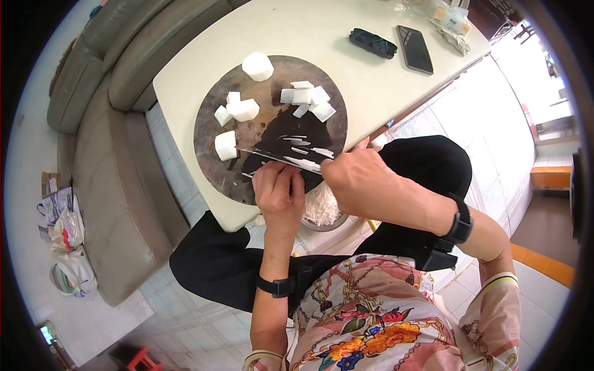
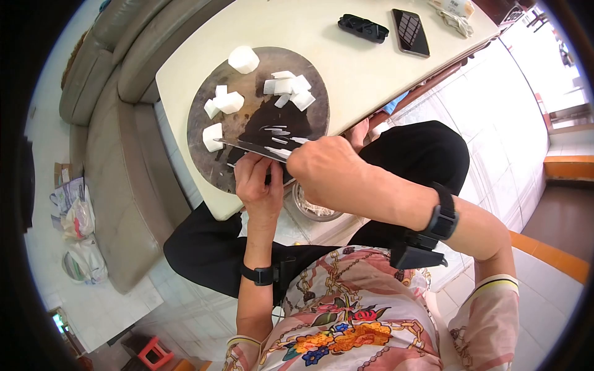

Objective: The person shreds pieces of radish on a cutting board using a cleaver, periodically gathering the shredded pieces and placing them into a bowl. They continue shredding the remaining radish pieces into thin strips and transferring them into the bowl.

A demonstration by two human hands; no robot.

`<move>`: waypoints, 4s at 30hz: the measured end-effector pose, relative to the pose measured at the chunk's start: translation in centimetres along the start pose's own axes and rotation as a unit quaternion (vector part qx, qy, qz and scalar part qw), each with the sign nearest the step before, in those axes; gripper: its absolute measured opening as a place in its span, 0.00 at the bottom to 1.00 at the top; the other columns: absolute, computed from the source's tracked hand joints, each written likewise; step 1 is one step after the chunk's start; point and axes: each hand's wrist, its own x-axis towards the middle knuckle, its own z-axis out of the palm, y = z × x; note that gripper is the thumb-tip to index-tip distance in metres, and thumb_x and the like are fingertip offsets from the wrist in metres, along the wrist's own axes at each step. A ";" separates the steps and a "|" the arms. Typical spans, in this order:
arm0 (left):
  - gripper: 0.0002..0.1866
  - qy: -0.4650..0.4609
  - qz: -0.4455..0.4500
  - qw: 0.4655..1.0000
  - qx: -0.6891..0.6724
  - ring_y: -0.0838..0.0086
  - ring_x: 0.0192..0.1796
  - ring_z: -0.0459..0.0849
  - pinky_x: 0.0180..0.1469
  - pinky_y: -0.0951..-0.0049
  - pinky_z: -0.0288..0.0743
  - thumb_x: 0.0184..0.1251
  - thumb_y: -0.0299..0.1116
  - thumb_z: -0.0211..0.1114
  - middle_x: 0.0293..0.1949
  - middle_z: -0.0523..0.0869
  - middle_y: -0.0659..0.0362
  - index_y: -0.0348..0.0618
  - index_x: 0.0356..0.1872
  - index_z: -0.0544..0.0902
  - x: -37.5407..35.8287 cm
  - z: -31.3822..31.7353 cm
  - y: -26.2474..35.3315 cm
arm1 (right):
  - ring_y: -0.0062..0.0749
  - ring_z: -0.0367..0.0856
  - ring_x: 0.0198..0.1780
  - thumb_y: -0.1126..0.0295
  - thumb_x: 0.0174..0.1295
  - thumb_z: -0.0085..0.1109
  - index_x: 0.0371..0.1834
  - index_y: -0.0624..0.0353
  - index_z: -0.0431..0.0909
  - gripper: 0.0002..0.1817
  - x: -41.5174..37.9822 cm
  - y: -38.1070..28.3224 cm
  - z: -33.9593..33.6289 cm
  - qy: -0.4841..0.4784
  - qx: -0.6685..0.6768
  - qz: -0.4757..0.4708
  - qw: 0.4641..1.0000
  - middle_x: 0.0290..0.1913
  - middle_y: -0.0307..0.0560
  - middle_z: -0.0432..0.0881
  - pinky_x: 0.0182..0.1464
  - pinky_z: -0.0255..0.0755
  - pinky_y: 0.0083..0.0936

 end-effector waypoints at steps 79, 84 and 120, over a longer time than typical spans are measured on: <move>0.13 -0.127 0.033 0.990 0.047 0.52 0.49 0.81 0.50 0.58 0.76 0.52 0.14 0.64 0.46 0.82 0.48 0.31 0.41 0.83 -0.2 -2.6 1.6 | 0.51 0.83 0.23 0.78 0.39 0.63 0.20 0.66 0.75 0.06 -0.7 0.7 0.3 0.042 -0.011 -0.042 0.998 0.18 0.57 0.78 0.28 0.75 0.37; 0.13 -0.137 0.026 0.989 0.038 0.51 0.47 0.81 0.49 0.57 0.76 0.51 0.14 0.64 0.44 0.83 0.47 0.30 0.41 0.83 -0.5 -2.7 1.2 | 0.49 0.81 0.25 0.81 0.41 0.59 0.26 0.66 0.73 0.07 -1.6 0.1 -0.2 0.007 -0.017 -0.034 0.999 0.23 0.55 0.80 0.28 0.75 0.38; 0.11 -0.088 0.016 0.996 0.025 0.50 0.48 0.83 0.50 0.58 0.78 0.51 0.14 0.64 0.44 0.84 0.46 0.29 0.38 0.84 -1.0 -2.2 1.2 | 0.50 0.81 0.24 0.80 0.40 0.61 0.26 0.67 0.73 0.09 -2.1 -0.5 0.2 0.005 -0.026 -0.023 0.999 0.22 0.55 0.79 0.26 0.74 0.35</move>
